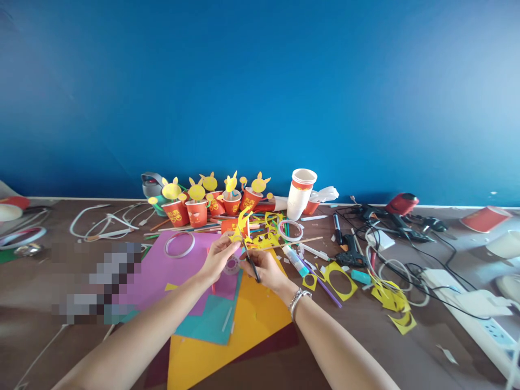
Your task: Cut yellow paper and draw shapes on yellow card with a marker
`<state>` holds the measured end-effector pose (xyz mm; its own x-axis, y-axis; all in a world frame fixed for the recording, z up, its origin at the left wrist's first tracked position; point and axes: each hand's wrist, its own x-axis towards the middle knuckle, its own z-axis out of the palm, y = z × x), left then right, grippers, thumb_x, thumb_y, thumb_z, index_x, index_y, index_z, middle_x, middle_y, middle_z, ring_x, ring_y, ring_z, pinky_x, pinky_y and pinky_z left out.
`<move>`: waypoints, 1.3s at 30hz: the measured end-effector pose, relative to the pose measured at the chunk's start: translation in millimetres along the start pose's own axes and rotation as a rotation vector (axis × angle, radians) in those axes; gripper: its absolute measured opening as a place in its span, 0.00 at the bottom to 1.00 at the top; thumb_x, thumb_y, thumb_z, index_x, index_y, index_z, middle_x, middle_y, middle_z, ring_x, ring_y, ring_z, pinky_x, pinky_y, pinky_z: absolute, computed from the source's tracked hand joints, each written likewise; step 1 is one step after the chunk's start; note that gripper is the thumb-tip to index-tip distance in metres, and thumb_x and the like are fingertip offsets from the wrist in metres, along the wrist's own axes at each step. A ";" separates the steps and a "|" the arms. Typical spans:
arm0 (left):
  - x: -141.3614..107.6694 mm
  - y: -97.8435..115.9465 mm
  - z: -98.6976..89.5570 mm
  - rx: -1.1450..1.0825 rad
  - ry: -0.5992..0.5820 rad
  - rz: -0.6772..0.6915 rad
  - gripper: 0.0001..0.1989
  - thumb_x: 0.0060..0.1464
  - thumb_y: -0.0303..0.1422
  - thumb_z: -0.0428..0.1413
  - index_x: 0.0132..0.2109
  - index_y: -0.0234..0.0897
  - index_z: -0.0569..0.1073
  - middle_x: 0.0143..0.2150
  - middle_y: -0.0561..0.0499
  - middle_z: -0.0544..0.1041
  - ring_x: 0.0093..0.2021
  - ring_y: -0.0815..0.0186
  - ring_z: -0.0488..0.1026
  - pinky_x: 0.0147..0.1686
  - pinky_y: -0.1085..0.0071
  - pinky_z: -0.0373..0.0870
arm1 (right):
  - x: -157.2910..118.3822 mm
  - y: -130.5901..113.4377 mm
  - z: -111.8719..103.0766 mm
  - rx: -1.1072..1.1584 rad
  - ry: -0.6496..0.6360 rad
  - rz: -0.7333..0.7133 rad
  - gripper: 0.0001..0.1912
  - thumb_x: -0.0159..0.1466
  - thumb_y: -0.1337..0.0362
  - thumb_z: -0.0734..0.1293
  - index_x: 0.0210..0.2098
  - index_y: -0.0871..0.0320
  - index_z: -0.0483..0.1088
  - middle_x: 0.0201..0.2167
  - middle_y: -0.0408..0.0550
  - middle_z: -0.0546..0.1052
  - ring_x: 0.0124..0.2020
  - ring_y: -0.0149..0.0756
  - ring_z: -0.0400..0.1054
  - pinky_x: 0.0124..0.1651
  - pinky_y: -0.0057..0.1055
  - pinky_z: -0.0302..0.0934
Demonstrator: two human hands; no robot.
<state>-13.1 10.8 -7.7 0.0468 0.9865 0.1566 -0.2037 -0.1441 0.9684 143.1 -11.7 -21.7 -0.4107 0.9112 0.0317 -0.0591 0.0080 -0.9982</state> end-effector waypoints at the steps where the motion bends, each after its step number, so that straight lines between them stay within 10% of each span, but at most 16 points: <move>1: -0.2 0.3 0.6 -0.002 0.004 -0.005 0.11 0.44 0.39 0.63 0.24 0.36 0.74 0.41 0.48 0.73 0.45 0.59 0.69 0.44 0.65 0.64 | 0.1 1.2 -0.3 0.001 0.002 -0.003 0.24 0.52 0.47 0.73 0.34 0.62 0.67 0.23 0.42 0.66 0.22 0.26 0.57 0.23 0.23 0.54; 39: 4.6 -0.2 -6.1 0.044 -0.031 0.009 0.13 0.45 0.41 0.63 0.26 0.36 0.75 0.32 0.50 0.70 0.37 0.64 0.66 0.39 0.69 0.62 | -0.5 -3.7 -7.3 -0.024 -0.011 -0.042 0.19 0.54 0.52 0.72 0.31 0.61 0.66 0.23 0.42 0.64 0.21 0.25 0.56 0.21 0.21 0.53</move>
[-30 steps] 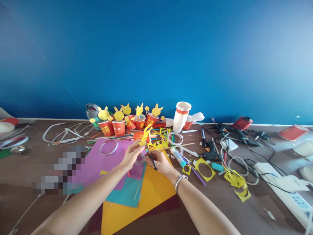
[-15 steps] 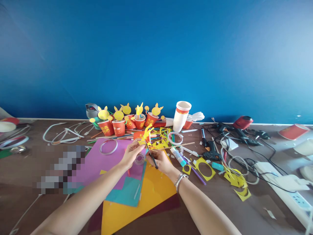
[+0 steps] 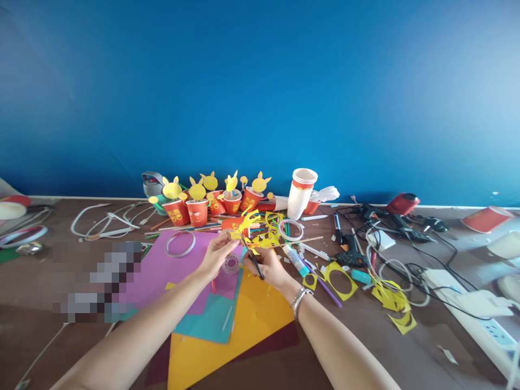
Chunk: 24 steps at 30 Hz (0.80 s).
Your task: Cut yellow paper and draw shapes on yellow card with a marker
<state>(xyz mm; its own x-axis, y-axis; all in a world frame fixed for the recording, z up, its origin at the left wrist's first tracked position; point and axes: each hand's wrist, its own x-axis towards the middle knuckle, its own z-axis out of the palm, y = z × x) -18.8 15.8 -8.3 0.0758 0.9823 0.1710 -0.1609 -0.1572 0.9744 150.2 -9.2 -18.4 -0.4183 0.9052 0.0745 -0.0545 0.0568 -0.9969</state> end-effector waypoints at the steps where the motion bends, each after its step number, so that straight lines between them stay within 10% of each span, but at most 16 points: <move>1: 0.1 0.3 -0.1 0.004 0.004 0.002 0.13 0.45 0.41 0.62 0.26 0.36 0.74 0.31 0.51 0.69 0.36 0.65 0.66 0.38 0.70 0.62 | 0.1 0.0 -0.3 0.004 -0.004 -0.004 0.18 0.54 0.53 0.72 0.31 0.61 0.66 0.23 0.42 0.64 0.21 0.25 0.55 0.21 0.21 0.53; 24: 0.2 3.6 -0.8 0.018 0.049 0.008 0.13 0.44 0.41 0.63 0.24 0.36 0.74 0.32 0.51 0.65 0.32 0.68 0.62 0.28 0.75 0.59 | 0.5 -3.4 0.0 -0.021 -0.013 -0.025 0.19 0.54 0.52 0.72 0.28 0.61 0.65 0.21 0.41 0.62 0.20 0.25 0.53 0.19 0.21 0.51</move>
<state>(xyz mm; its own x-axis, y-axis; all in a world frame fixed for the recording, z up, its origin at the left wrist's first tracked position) -20.1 15.5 -4.9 0.0267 0.9848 0.1715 -0.1433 -0.1660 0.9757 150.2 -8.9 -15.0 -0.4288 0.8979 0.1000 -0.0464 0.0886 -0.9950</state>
